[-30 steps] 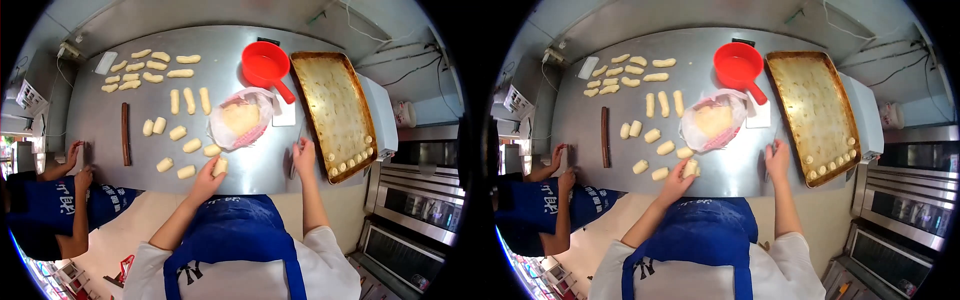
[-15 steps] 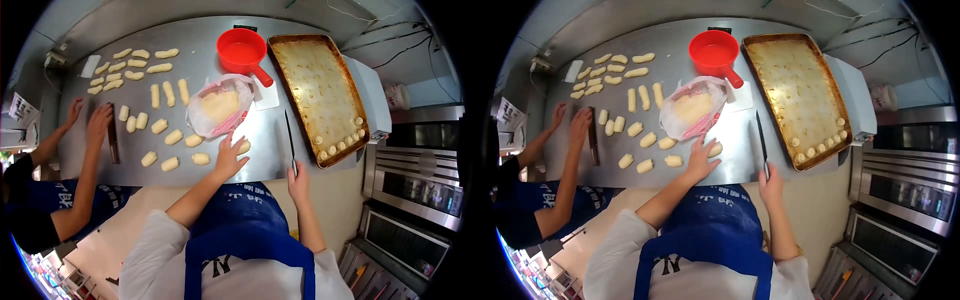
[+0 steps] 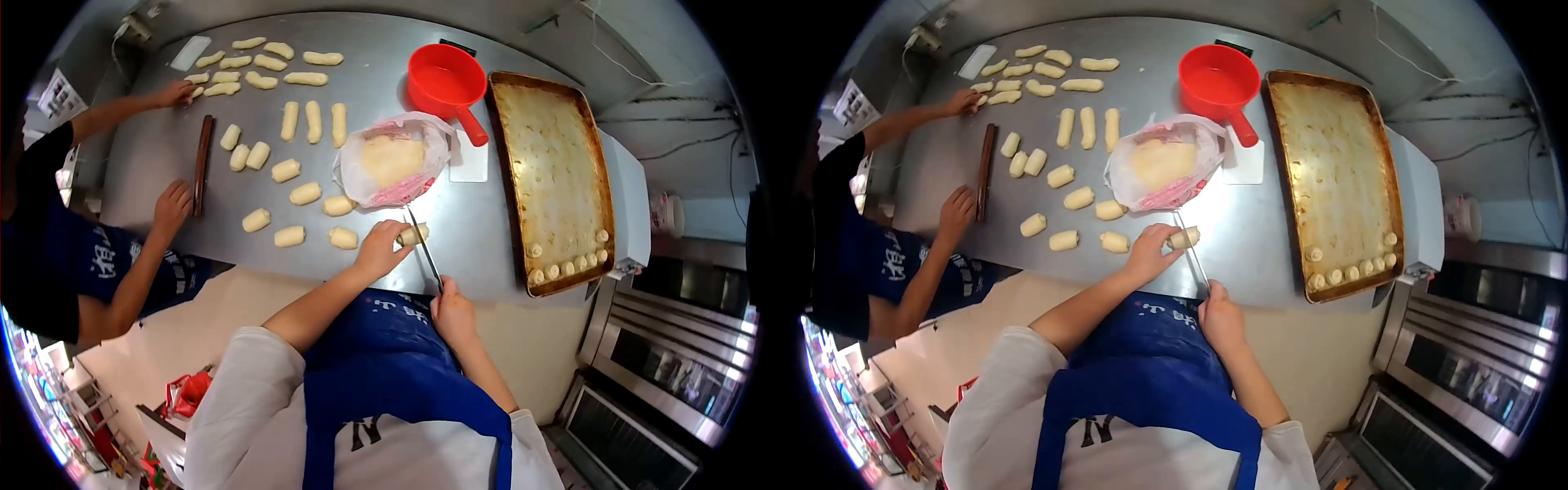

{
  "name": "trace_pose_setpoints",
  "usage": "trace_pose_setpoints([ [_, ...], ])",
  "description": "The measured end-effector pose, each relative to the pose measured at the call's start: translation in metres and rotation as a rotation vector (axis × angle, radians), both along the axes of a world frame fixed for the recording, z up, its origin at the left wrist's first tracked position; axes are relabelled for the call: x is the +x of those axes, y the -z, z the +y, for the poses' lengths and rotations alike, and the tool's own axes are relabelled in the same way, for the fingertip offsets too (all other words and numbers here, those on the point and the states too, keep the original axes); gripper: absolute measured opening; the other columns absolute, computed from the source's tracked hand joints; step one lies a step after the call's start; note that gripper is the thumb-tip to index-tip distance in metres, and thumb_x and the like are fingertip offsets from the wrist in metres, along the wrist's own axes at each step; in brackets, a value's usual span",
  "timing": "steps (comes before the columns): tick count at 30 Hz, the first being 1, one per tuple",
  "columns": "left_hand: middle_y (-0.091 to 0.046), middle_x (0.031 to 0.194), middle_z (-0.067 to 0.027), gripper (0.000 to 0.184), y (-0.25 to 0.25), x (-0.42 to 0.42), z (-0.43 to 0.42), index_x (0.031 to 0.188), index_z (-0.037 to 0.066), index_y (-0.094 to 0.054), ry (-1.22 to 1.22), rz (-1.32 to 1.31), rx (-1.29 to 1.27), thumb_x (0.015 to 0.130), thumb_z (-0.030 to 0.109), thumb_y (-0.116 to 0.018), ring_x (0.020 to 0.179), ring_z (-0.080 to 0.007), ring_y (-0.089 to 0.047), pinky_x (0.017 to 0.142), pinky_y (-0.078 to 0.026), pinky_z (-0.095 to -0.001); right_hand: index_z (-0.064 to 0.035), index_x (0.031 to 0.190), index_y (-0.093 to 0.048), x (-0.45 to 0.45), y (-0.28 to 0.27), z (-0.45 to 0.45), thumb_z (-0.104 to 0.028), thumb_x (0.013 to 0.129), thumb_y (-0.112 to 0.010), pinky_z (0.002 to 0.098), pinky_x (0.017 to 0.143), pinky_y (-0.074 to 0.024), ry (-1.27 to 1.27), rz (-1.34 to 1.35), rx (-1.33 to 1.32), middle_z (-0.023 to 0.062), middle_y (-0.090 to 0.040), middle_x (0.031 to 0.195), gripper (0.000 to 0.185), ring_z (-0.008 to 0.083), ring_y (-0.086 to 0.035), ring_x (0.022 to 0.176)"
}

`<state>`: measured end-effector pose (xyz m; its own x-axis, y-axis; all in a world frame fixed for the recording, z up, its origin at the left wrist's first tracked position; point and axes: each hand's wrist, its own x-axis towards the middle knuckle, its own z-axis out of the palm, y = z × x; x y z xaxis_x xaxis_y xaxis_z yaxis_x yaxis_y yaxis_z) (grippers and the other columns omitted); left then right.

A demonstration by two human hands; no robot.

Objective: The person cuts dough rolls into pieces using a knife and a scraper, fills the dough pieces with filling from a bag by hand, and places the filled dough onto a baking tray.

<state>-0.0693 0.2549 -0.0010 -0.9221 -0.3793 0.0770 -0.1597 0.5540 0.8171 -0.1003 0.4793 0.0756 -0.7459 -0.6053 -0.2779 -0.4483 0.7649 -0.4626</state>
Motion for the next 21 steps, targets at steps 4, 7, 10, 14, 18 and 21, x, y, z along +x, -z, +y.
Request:
trace_pose_setpoints([
  [4,-0.066,0.107,-0.0113,0.038,0.003,-0.003,0.007,0.112,0.008,-0.068,-0.056,0.039,-0.040,0.077,0.016,-0.081,0.103,-0.0338,-0.061,0.090,-0.051,-0.0419,-0.0024,0.130,-0.053,-0.002,-0.002,0.003,-0.011,0.092,-0.059,0.0504,0.071,-0.0573,-0.034,-0.008,-0.088,0.0239,-0.068,0.111,0.040,0.0428,-0.069,0.079],
  [7,-0.066,0.103,-0.0121,0.037,0.006,-0.005,0.009,0.110,0.007,-0.068,-0.094,0.037,-0.035,0.076,0.016,-0.081,0.099,-0.0345,-0.062,0.087,-0.052,-0.0432,-0.0026,0.132,-0.051,-0.006,-0.001,0.002,-0.010,0.091,-0.060,0.0509,0.072,-0.0572,-0.061,-0.016,-0.093,0.0239,-0.067,0.112,0.043,0.0431,-0.069,0.079],
  [10,-0.066,0.100,-0.0124,0.036,0.003,-0.005,0.009,0.108,0.007,-0.068,-0.122,0.055,0.019,0.076,0.016,-0.082,0.098,-0.0346,-0.063,0.085,-0.052,-0.0430,-0.0027,0.133,-0.050,-0.007,0.007,0.002,-0.011,0.091,-0.060,0.0513,0.072,-0.0572,-0.086,-0.022,-0.082,0.0241,-0.066,0.111,0.045,0.0437,-0.069,0.078],
  [14,-0.066,0.099,-0.0125,0.035,0.006,-0.007,0.012,0.107,0.007,-0.068,-0.138,0.044,0.004,0.075,0.016,-0.082,0.097,-0.0346,-0.063,0.085,-0.052,-0.0427,-0.0026,0.133,-0.049,-0.003,0.000,-0.002,-0.013,0.091,-0.061,0.0518,0.072,-0.0571,-0.068,-0.042,-0.022,0.0243,-0.066,0.109,0.044,0.0443,-0.069,0.078],
  [18,-0.066,0.099,-0.0124,0.035,0.006,-0.007,0.009,0.106,0.007,-0.067,-0.125,0.010,0.028,0.075,0.016,-0.082,0.097,-0.0348,-0.063,0.085,-0.052,-0.0431,-0.0003,0.130,-0.051,0.000,-0.002,-0.006,-0.007,0.089,-0.061,0.0515,0.070,-0.0568,-0.035,-0.016,-0.040,0.0269,-0.068,0.103,0.042,0.0452,-0.068,0.078],
  [21,-0.066,0.099,-0.0123,0.035,0.005,-0.007,0.006,0.106,0.008,-0.067,-0.109,0.004,0.035,0.075,0.016,-0.082,0.097,-0.0350,-0.063,0.085,-0.052,-0.0435,-0.0023,0.132,-0.049,0.002,-0.001,-0.008,-0.014,0.092,-0.062,0.0523,0.072,-0.0571,-0.049,-0.029,-0.008,0.0238,-0.066,0.110,0.044,0.0442,-0.069,0.077],
])
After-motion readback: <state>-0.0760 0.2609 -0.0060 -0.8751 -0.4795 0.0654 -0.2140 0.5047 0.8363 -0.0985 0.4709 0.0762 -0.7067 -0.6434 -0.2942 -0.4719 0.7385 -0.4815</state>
